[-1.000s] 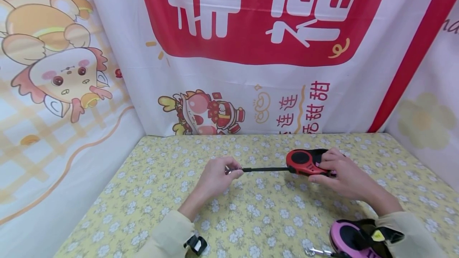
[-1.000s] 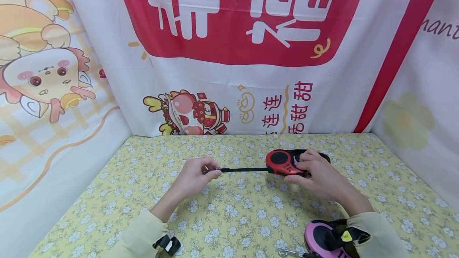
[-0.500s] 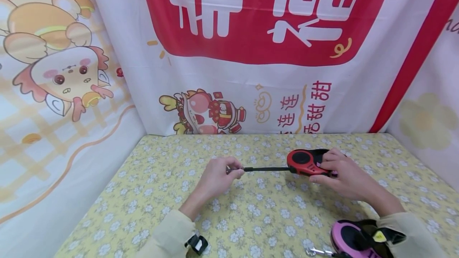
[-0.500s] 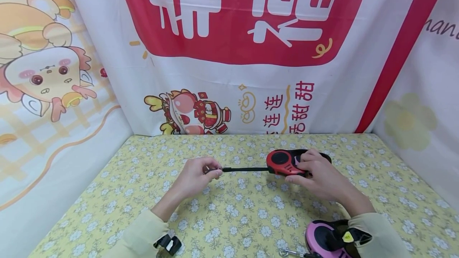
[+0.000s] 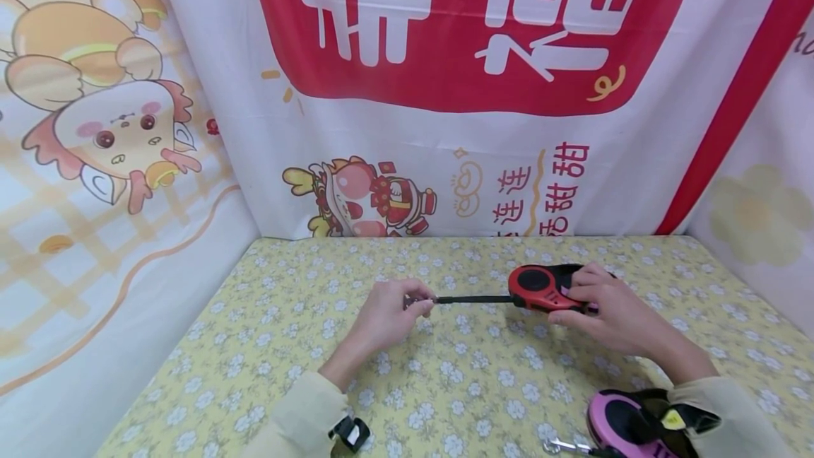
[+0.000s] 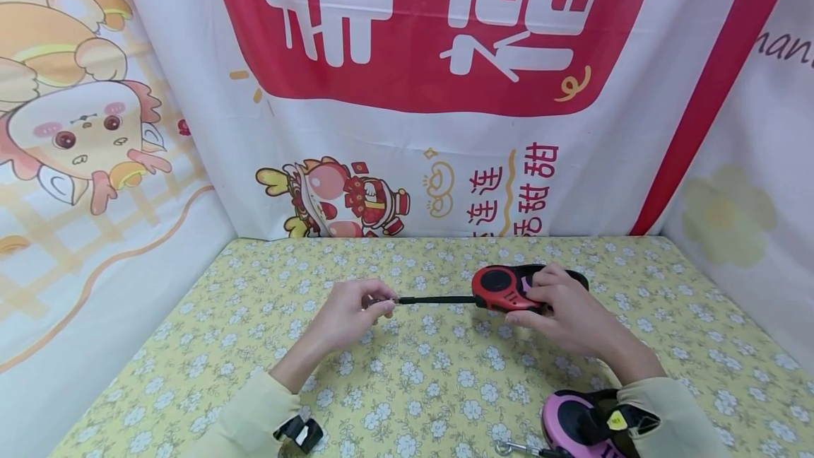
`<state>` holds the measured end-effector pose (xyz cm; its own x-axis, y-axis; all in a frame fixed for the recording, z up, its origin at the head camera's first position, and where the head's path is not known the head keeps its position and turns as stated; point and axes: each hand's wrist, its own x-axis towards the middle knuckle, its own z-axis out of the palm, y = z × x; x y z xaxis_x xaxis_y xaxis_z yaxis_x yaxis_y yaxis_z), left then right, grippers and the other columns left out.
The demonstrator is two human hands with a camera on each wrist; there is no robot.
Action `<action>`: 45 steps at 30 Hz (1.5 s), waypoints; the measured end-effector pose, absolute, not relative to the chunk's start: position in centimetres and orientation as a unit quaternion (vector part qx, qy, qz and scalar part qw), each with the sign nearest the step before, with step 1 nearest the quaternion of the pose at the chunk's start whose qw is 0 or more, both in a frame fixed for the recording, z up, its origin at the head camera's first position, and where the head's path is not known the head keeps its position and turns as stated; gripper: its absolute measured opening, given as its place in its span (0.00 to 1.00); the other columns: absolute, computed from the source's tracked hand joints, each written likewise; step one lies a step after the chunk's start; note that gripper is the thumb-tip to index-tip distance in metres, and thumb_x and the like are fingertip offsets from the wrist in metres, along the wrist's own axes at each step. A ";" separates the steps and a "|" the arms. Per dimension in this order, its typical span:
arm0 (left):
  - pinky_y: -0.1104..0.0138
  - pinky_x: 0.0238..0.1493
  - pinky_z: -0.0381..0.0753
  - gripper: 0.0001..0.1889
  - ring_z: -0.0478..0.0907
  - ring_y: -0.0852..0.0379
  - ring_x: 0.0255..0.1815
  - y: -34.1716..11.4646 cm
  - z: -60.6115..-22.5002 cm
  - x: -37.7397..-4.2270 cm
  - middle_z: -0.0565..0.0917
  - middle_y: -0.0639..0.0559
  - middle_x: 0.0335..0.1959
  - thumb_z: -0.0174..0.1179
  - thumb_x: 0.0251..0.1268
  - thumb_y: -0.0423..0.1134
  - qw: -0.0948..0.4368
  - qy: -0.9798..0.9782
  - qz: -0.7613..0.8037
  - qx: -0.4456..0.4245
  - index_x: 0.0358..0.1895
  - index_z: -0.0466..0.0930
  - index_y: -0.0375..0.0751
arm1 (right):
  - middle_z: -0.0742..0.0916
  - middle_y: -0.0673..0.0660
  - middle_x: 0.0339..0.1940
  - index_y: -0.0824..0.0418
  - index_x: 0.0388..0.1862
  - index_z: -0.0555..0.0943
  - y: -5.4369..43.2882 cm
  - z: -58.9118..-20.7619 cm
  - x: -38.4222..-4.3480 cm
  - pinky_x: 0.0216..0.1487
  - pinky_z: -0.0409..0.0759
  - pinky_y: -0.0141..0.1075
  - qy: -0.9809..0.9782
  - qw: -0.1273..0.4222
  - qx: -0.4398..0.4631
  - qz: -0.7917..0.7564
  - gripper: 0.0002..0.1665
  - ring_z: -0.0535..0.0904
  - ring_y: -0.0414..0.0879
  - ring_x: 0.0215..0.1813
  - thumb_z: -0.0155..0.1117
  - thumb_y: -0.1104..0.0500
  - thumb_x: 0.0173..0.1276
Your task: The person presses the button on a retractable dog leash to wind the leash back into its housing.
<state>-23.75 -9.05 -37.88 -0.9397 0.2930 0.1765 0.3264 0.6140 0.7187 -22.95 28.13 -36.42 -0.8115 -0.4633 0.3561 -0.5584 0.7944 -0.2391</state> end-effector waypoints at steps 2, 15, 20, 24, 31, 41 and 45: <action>0.67 0.33 0.81 0.07 0.86 0.55 0.38 -9.0 -37.9 -23.8 0.88 0.61 0.35 0.62 0.80 0.42 0.022 -0.898 -0.403 -0.174 0.49 0.89 0.49 | 0.74 0.42 0.33 0.44 0.30 0.87 28.1 -36.5 -23.0 0.39 0.63 0.33 -0.937 0.140 0.273 0.169 0.11 0.63 0.36 0.42 0.79 0.43 0.65; 0.69 0.29 0.79 0.05 0.81 0.63 0.31 -8.9 -37.8 -23.5 0.89 0.59 0.34 0.63 0.79 0.41 0.035 -0.898 -0.401 -0.179 0.46 0.89 0.51 | 0.75 0.42 0.34 0.45 0.32 0.88 28.0 -36.7 -23.1 0.38 0.64 0.33 -0.935 0.133 0.272 0.184 0.10 0.63 0.35 0.43 0.79 0.44 0.65; 0.70 0.28 0.78 0.06 0.81 0.63 0.30 -8.9 -37.8 -23.6 0.89 0.59 0.33 0.63 0.79 0.40 0.038 -0.896 -0.402 -0.184 0.46 0.89 0.48 | 0.75 0.42 0.34 0.44 0.32 0.88 28.0 -36.6 -23.1 0.39 0.63 0.34 -0.935 0.131 0.274 0.182 0.11 0.63 0.36 0.43 0.79 0.42 0.65; 0.70 0.28 0.77 0.05 0.80 0.64 0.29 -8.8 -37.8 -23.5 0.89 0.58 0.32 0.64 0.78 0.40 0.044 -0.897 -0.398 -0.190 0.44 0.90 0.48 | 0.76 0.42 0.37 0.45 0.33 0.88 27.9 -36.6 -23.1 0.40 0.63 0.34 -0.935 0.127 0.277 0.181 0.11 0.64 0.36 0.44 0.79 0.41 0.65; 0.70 0.29 0.76 0.04 0.80 0.64 0.28 -8.6 -37.7 -23.4 0.88 0.60 0.31 0.66 0.76 0.41 0.044 -0.900 -0.388 -0.192 0.42 0.89 0.50 | 0.80 0.42 0.40 0.43 0.32 0.87 27.7 -36.5 -23.0 0.42 0.65 0.34 -0.933 0.129 0.283 0.179 0.11 0.66 0.37 0.46 0.79 0.42 0.65; 0.69 0.32 0.79 0.03 0.82 0.63 0.31 -8.5 -37.7 -23.2 0.87 0.63 0.31 0.66 0.76 0.43 0.033 -0.898 -0.400 -0.178 0.40 0.88 0.56 | 0.79 0.41 0.38 0.41 0.29 0.86 27.4 -36.7 -23.0 0.43 0.67 0.34 -0.931 0.138 0.284 0.182 0.10 0.67 0.36 0.45 0.78 0.42 0.66; 0.69 0.34 0.80 0.03 0.83 0.63 0.32 -8.4 -37.8 -23.2 0.87 0.64 0.32 0.66 0.76 0.43 0.033 -0.896 -0.405 -0.179 0.40 0.88 0.56 | 0.81 0.42 0.39 0.41 0.29 0.86 27.4 -36.6 -22.9 0.44 0.68 0.35 -0.932 0.133 0.283 0.182 0.11 0.68 0.37 0.47 0.78 0.42 0.66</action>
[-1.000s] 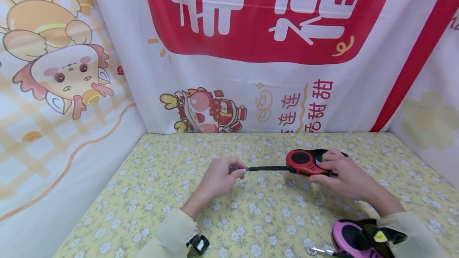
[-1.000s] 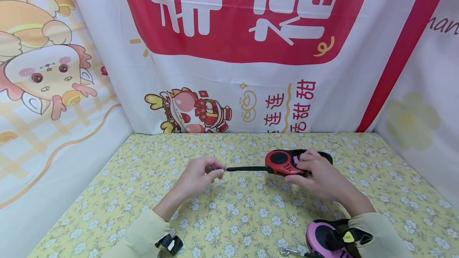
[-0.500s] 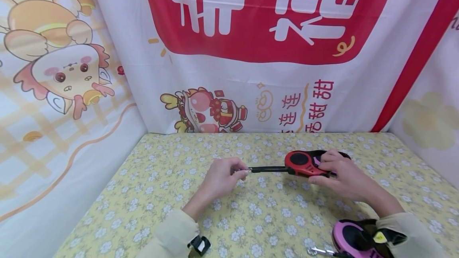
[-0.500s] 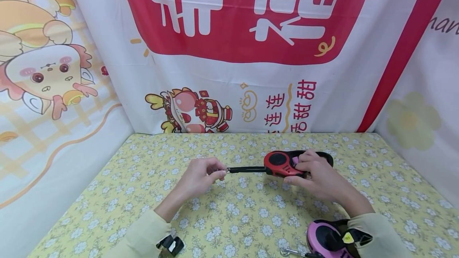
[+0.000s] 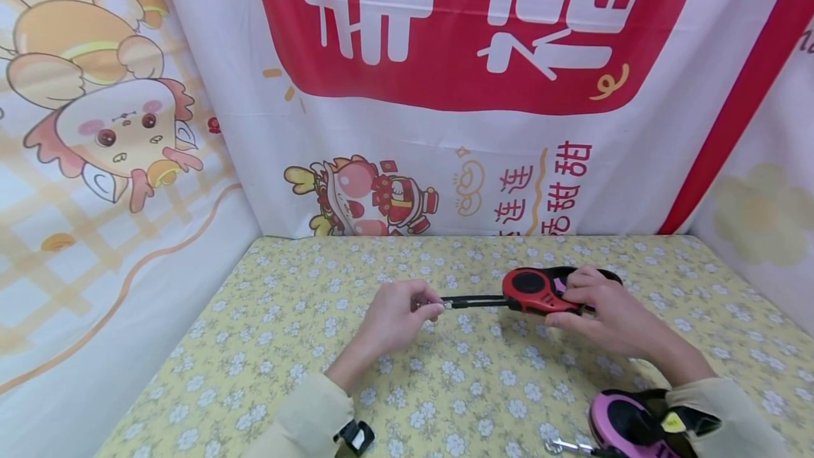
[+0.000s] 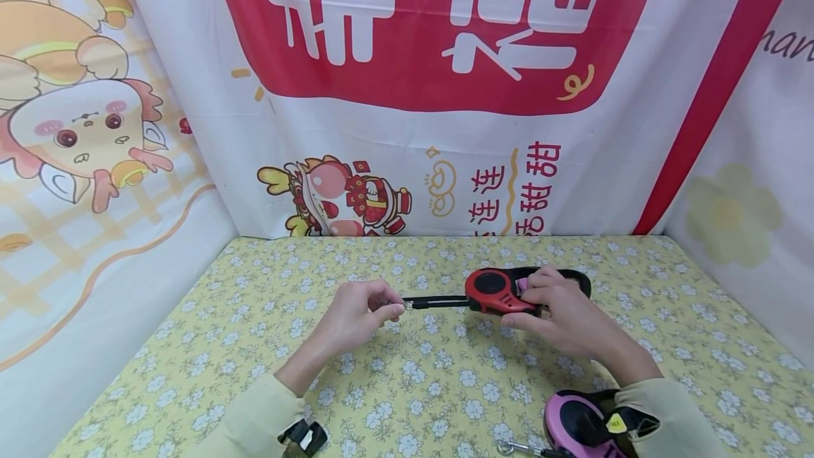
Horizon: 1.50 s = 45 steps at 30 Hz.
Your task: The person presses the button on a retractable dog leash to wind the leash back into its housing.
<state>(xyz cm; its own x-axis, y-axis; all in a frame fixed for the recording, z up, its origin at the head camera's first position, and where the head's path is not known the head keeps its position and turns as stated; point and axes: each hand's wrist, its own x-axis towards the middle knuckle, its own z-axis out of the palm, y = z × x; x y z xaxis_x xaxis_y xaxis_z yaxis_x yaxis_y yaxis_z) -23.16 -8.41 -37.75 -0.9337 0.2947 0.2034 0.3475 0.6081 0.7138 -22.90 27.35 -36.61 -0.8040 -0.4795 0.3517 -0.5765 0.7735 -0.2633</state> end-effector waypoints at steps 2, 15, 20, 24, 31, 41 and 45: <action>0.68 0.33 0.80 0.03 0.82 0.63 0.31 -8.4 -37.7 -23.1 0.87 0.64 0.32 0.66 0.76 0.43 0.033 -0.896 -0.405 -0.179 0.40 0.88 0.56 | 0.80 0.42 0.39 0.41 0.29 0.86 27.3 -36.5 -22.8 0.44 0.68 0.36 -0.932 0.129 0.284 0.183 0.11 0.68 0.37 0.47 0.78 0.42 0.67; 0.69 0.29 0.78 0.03 0.80 0.63 0.29 -8.1 -37.6 -22.9 0.87 0.65 0.31 0.66 0.76 0.44 0.039 -0.896 -0.400 -0.189 0.40 0.88 0.57 | 0.79 0.42 0.41 0.41 0.31 0.87 27.0 -36.4 -22.8 0.43 0.67 0.34 -0.928 0.130 0.292 0.189 0.08 0.67 0.36 0.46 0.79 0.45 0.65; 0.69 0.30 0.79 0.03 0.81 0.64 0.29 -7.8 -37.6 -22.8 0.87 0.65 0.32 0.67 0.75 0.44 0.040 -0.895 -0.401 -0.193 0.39 0.88 0.57 | 0.78 0.41 0.39 0.40 0.30 0.85 26.9 -36.3 -22.6 0.43 0.66 0.33 -0.925 0.130 0.297 0.199 0.09 0.67 0.35 0.46 0.79 0.45 0.66; 0.69 0.29 0.80 0.03 0.81 0.63 0.29 -7.6 -37.6 -22.7 0.88 0.64 0.33 0.67 0.75 0.45 0.034 -0.893 -0.403 -0.199 0.40 0.88 0.57 | 0.78 0.40 0.38 0.37 0.28 0.83 26.8 -36.3 -22.6 0.43 0.66 0.33 -0.919 0.138 0.308 0.204 0.11 0.67 0.34 0.45 0.78 0.45 0.67; 0.68 0.29 0.80 0.03 0.81 0.62 0.30 -7.4 -37.7 -22.5 0.88 0.64 0.35 0.67 0.75 0.46 0.023 -0.891 -0.407 -0.199 0.41 0.88 0.56 | 0.84 0.39 0.43 0.36 0.27 0.82 26.5 -36.5 -22.6 0.47 0.77 0.39 -0.910 0.152 0.322 0.211 0.13 0.76 0.40 0.52 0.80 0.46 0.65; 0.69 0.27 0.78 0.03 0.81 0.62 0.28 -6.9 -37.7 -22.3 0.88 0.64 0.35 0.67 0.76 0.44 0.021 -0.889 -0.406 -0.210 0.41 0.89 0.57 | 0.89 0.46 0.52 0.36 0.30 0.85 26.2 -36.4 -22.4 0.54 0.82 0.49 -0.912 0.149 0.321 0.209 0.09 0.80 0.46 0.59 0.79 0.45 0.66; 0.69 0.26 0.77 0.03 0.81 0.62 0.27 -6.8 -37.6 -22.2 0.89 0.62 0.35 0.66 0.76 0.44 0.020 -0.887 -0.408 -0.213 0.42 0.89 0.55 | 0.88 0.45 0.51 0.36 0.31 0.86 26.1 -36.3 -22.4 0.51 0.82 0.45 -0.910 0.150 0.326 0.208 0.08 0.78 0.43 0.56 0.80 0.46 0.65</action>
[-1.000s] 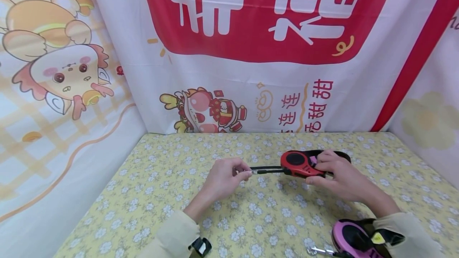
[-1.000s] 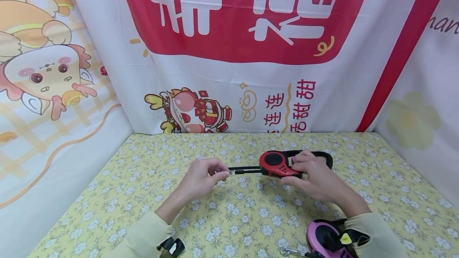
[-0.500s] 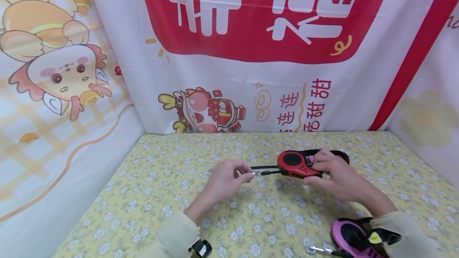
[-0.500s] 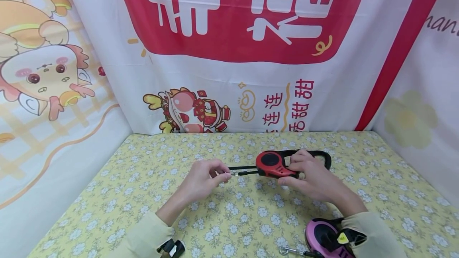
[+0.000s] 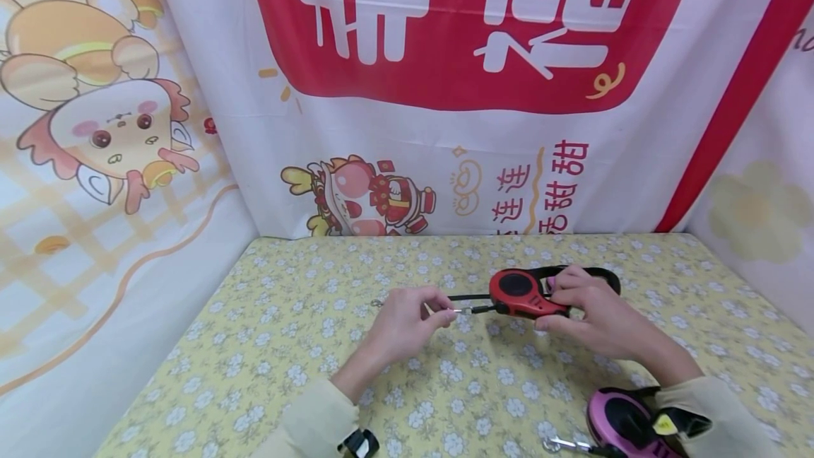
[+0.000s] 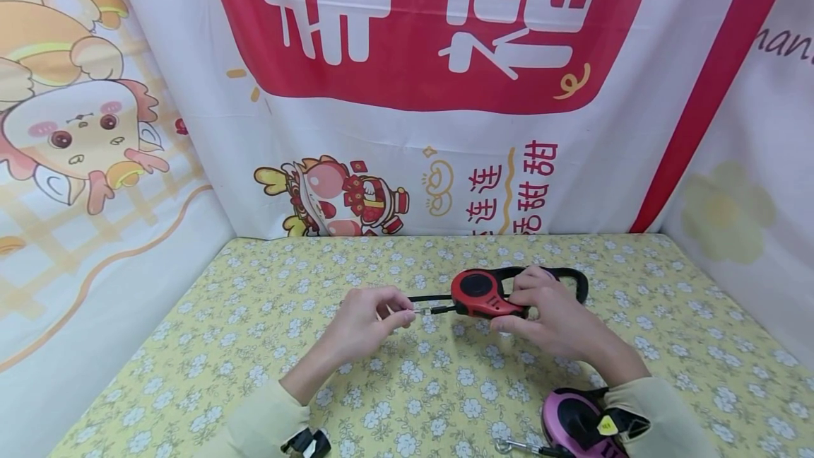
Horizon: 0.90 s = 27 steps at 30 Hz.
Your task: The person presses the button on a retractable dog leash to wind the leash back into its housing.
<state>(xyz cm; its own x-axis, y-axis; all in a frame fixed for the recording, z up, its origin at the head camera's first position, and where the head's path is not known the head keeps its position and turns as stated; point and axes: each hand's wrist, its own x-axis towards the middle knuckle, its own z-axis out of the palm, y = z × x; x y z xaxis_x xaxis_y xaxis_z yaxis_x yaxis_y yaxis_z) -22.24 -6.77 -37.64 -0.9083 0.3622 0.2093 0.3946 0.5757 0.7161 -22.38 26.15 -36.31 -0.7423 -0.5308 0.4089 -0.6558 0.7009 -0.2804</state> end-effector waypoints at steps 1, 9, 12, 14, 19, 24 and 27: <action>0.70 0.26 0.77 0.03 0.81 0.62 0.27 -6.7 -37.7 -22.2 0.89 0.62 0.35 0.67 0.76 0.44 0.021 -0.886 -0.410 -0.215 0.42 0.89 0.55 | 0.88 0.45 0.51 0.36 0.31 0.86 26.1 -36.3 -22.4 0.51 0.82 0.45 -0.910 0.151 0.327 0.208 0.08 0.78 0.43 0.56 0.80 0.46 0.65; 0.70 0.26 0.76 0.04 0.82 0.59 0.27 -6.6 -37.7 -22.3 0.90 0.59 0.34 0.66 0.76 0.43 0.027 -0.880 -0.416 -0.226 0.42 0.89 0.52 | 0.88 0.46 0.51 0.37 0.31 0.86 26.0 -36.2 -22.3 0.51 0.82 0.45 -0.910 0.155 0.327 0.203 0.08 0.78 0.43 0.55 0.81 0.46 0.64; 0.70 0.26 0.77 0.04 0.82 0.60 0.27 -6.6 -37.6 -22.3 0.90 0.59 0.34 0.66 0.76 0.43 0.028 -0.880 -0.416 -0.228 0.42 0.89 0.51 | 0.88 0.46 0.51 0.37 0.31 0.86 26.0 -36.1 -22.2 0.51 0.82 0.47 -0.911 0.151 0.322 0.210 0.08 0.79 0.44 0.56 0.80 0.46 0.65; 0.71 0.27 0.77 0.04 0.81 0.60 0.28 -6.6 -37.6 -22.2 0.90 0.59 0.34 0.66 0.77 0.44 0.027 -0.879 -0.417 -0.228 0.42 0.89 0.51 | 0.88 0.46 0.51 0.37 0.31 0.87 26.0 -36.0 -22.1 0.53 0.82 0.48 -0.911 0.150 0.319 0.214 0.07 0.79 0.45 0.58 0.80 0.46 0.65; 0.71 0.27 0.78 0.05 0.80 0.62 0.28 -6.7 -37.6 -22.1 0.91 0.53 0.35 0.65 0.77 0.44 0.019 -0.876 -0.423 -0.229 0.43 0.89 0.51 | 0.83 0.40 0.42 0.36 0.29 0.85 26.1 -36.0 -22.1 0.46 0.78 0.38 -0.907 0.166 0.318 0.218 0.10 0.74 0.36 0.51 0.81 0.48 0.64; 0.71 0.33 0.80 0.06 0.80 0.64 0.32 -6.6 -37.6 -22.0 0.90 0.57 0.38 0.66 0.77 0.46 0.014 -0.879 -0.417 -0.232 0.46 0.88 0.51 | 0.75 0.40 0.36 0.38 0.27 0.83 26.5 -35.8 -22.0 0.40 0.65 0.32 -0.904 0.181 0.320 0.219 0.13 0.64 0.32 0.44 0.83 0.49 0.61; 0.71 0.40 0.81 0.12 0.82 0.64 0.39 -6.5 -37.5 -22.0 0.90 0.58 0.43 0.65 0.77 0.49 0.000 -0.879 -0.413 -0.239 0.53 0.87 0.49 | 0.75 0.42 0.36 0.41 0.29 0.86 26.9 -35.5 -21.8 0.39 0.65 0.32 -0.914 0.167 0.300 0.218 0.10 0.64 0.33 0.44 0.82 0.48 0.62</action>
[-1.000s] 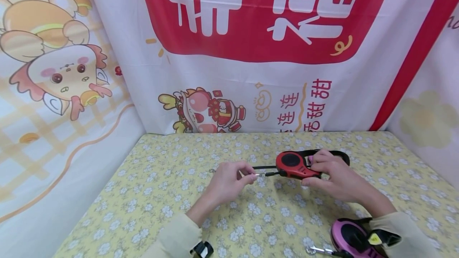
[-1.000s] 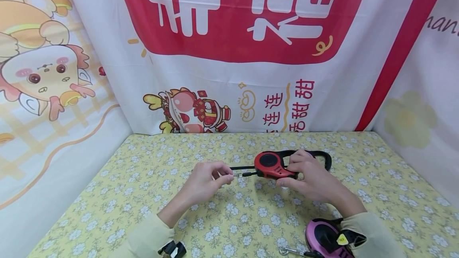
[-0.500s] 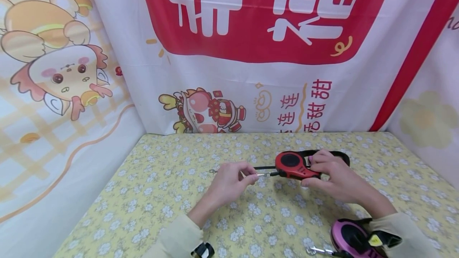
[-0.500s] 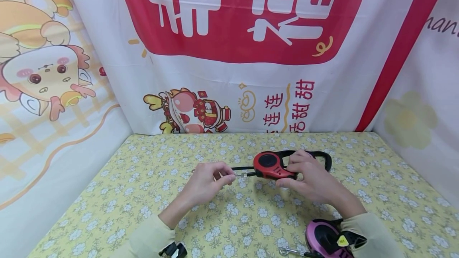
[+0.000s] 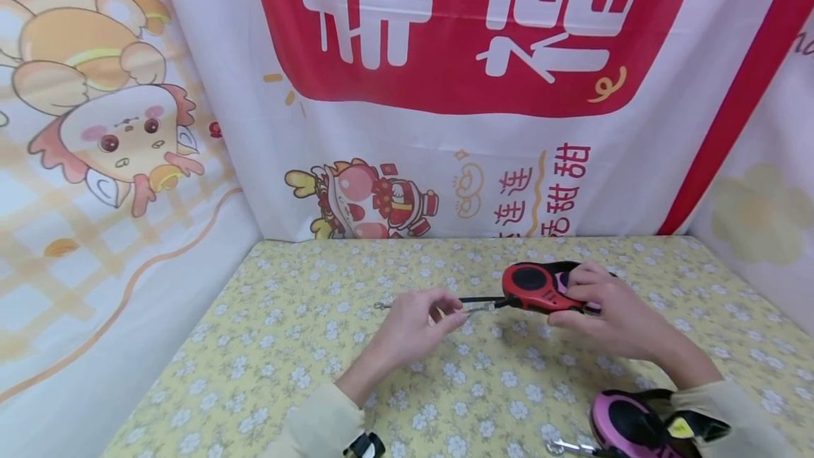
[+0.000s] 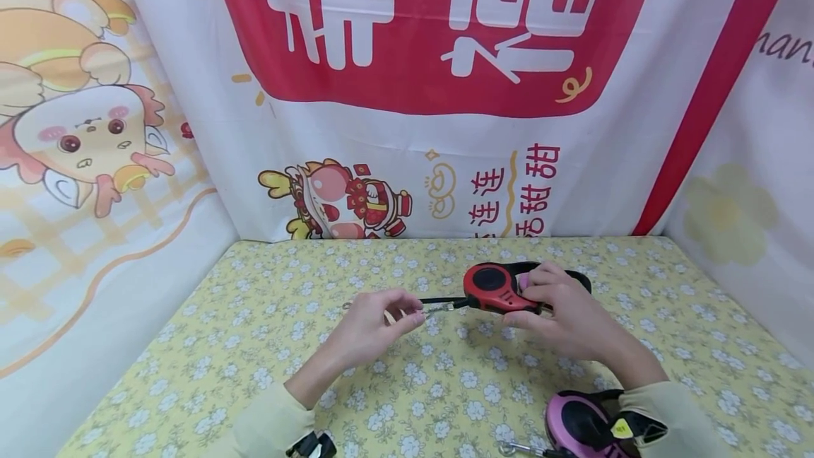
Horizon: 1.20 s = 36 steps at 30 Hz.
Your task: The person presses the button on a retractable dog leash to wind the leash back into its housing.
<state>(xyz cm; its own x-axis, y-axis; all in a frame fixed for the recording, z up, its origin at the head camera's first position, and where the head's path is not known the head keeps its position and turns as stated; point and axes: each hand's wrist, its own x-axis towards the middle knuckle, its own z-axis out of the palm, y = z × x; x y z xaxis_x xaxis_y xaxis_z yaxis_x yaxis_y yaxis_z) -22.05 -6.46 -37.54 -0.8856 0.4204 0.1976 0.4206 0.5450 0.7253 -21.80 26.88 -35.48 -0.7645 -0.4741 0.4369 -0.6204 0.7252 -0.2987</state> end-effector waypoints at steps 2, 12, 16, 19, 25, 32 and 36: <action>0.69 0.46 0.83 0.17 0.83 0.63 0.45 -6.2 -37.8 -22.1 0.90 0.58 0.48 0.64 0.77 0.52 -0.016 -0.875 -0.417 -0.244 0.60 0.85 0.49 | 0.75 0.43 0.36 0.44 0.30 0.86 27.4 -35.4 -21.5 0.38 0.65 0.32 -0.920 0.154 0.286 0.218 0.10 0.64 0.34 0.42 0.82 0.47 0.63; 0.57 0.69 0.81 0.32 0.79 0.53 0.72 -4.3 -38.3 -21.7 0.79 0.59 0.74 0.58 0.78 0.62 -0.082 -0.879 -0.355 -0.307 0.80 0.65 0.61 | 0.85 0.45 0.46 0.47 0.38 0.92 31.6 -37.1 -20.4 0.42 0.79 0.37 -0.942 0.133 0.260 0.164 0.13 0.73 0.34 0.48 0.82 0.43 0.61; 0.57 0.71 0.80 0.35 0.77 0.54 0.74 -3.7 -38.3 -21.8 0.75 0.61 0.78 0.57 0.78 0.64 -0.112 -0.877 -0.334 -0.327 0.82 0.59 0.64 | 0.79 0.38 0.38 0.37 0.28 0.85 32.9 -38.2 -20.0 0.37 0.72 0.33 -0.940 0.138 0.275 0.150 0.11 0.68 0.30 0.44 0.82 0.44 0.61; 0.57 0.72 0.78 0.37 0.77 0.55 0.74 -3.2 -38.5 -21.8 0.73 0.60 0.79 0.57 0.78 0.63 -0.129 -0.874 -0.326 -0.336 0.84 0.56 0.63 | 0.70 0.36 0.31 0.34 0.21 0.76 33.6 -39.0 -19.7 0.35 0.61 0.31 -0.933 0.138 0.293 0.156 0.20 0.61 0.28 0.39 0.81 0.46 0.63; 0.60 0.76 0.75 0.40 0.75 0.57 0.76 -2.0 -38.7 -21.8 0.72 0.60 0.80 0.55 0.79 0.65 -0.138 -0.873 -0.283 -0.373 0.85 0.53 0.58 | 0.70 0.35 0.30 0.35 0.18 0.73 34.9 -40.0 -19.7 0.35 0.60 0.30 -0.935 0.122 0.294 0.159 0.25 0.61 0.28 0.38 0.82 0.45 0.62; 0.59 0.79 0.71 0.41 0.75 0.57 0.76 -0.9 -38.5 -21.7 0.69 0.61 0.82 0.52 0.79 0.66 -0.144 -0.871 -0.237 -0.404 0.86 0.51 0.56 | 0.80 0.37 0.43 0.32 0.29 0.85 36.6 -40.4 -20.3 0.46 0.78 0.38 -0.961 0.042 0.248 0.112 0.13 0.69 0.35 0.52 0.79 0.32 0.59; 0.58 0.82 0.67 0.42 0.69 0.58 0.81 -0.8 -38.3 -21.5 0.66 0.61 0.83 0.52 0.79 0.67 -0.152 -0.873 -0.226 -0.404 0.87 0.49 0.57 | 0.81 0.37 0.45 0.30 0.28 0.84 37.0 -40.4 -20.5 0.49 0.79 0.40 -0.965 0.032 0.240 0.102 0.15 0.70 0.39 0.55 0.80 0.28 0.54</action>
